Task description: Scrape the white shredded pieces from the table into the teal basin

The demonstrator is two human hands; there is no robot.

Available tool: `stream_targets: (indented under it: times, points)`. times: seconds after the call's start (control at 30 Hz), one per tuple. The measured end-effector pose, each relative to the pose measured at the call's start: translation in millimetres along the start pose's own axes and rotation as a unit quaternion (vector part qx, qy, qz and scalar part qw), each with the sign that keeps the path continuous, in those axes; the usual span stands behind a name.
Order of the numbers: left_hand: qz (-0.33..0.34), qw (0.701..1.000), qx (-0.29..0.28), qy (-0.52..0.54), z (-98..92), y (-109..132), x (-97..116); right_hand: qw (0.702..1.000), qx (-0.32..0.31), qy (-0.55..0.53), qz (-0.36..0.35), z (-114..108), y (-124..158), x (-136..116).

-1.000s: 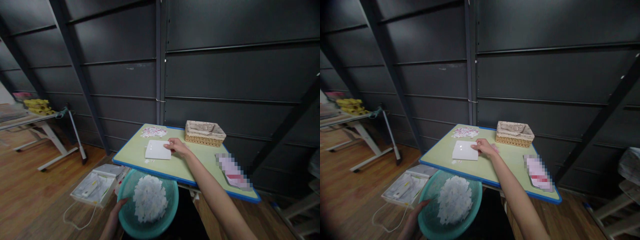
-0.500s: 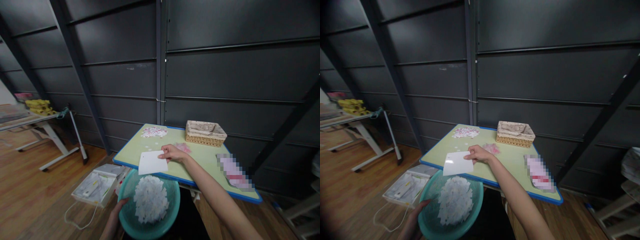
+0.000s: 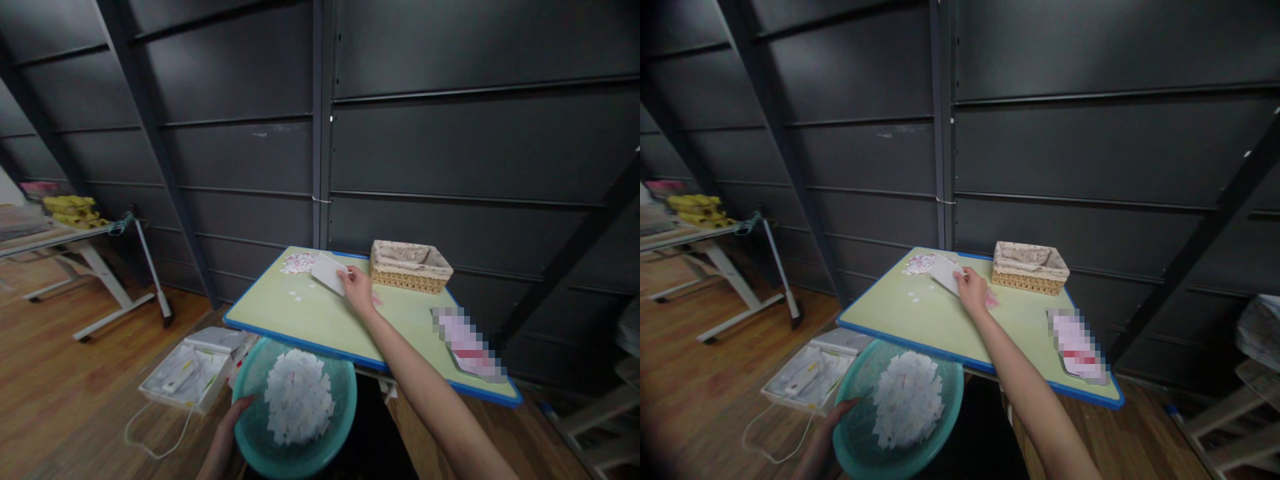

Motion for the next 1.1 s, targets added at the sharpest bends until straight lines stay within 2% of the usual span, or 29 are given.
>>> stream_targets:
  times: [0.23, 0.4, 0.57, 0.7, 0.87, 1.1]
  points:
    - [-0.005, 1.0, 0.006, 0.013, -5.8, -5, -1, 0.981, -0.053, 0.118, -0.142, 8, 22, -28]
    - [-0.003, 1.0, -0.012, 0.016, -7.2, -10, -3, 0.96, -0.104, 0.183, -0.187, 20, 32, -31]
    - [0.02, 1.0, -0.003, 0.004, -7.6, -9, 0, 0.947, -0.147, 0.174, -0.228, 24, 51, -41]
    - [0.013, 1.0, 0.008, -0.009, -4.6, -2, 1, 0.946, -0.155, 0.153, -0.24, 25, 60, -47]
    - [0.041, 0.998, 0.036, -0.011, -4.8, -1, 5, 0.958, -0.134, 0.119, -0.224, 26, 56, -47]
    - [0.023, 1.0, 0.005, -0.005, -12.7, -16, -1, 0.95, -0.183, 0.091, -0.235, 28, 60, -49]
Point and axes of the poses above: each hand's wrist, its own y-axis away from the middle knuckle, its own z-axis out of the palm, x = y × z, the point moved 7 cm from there along -y, towards the middle knuckle, and after that the axes turned 15 degrees about x, right-handed, at the moved point
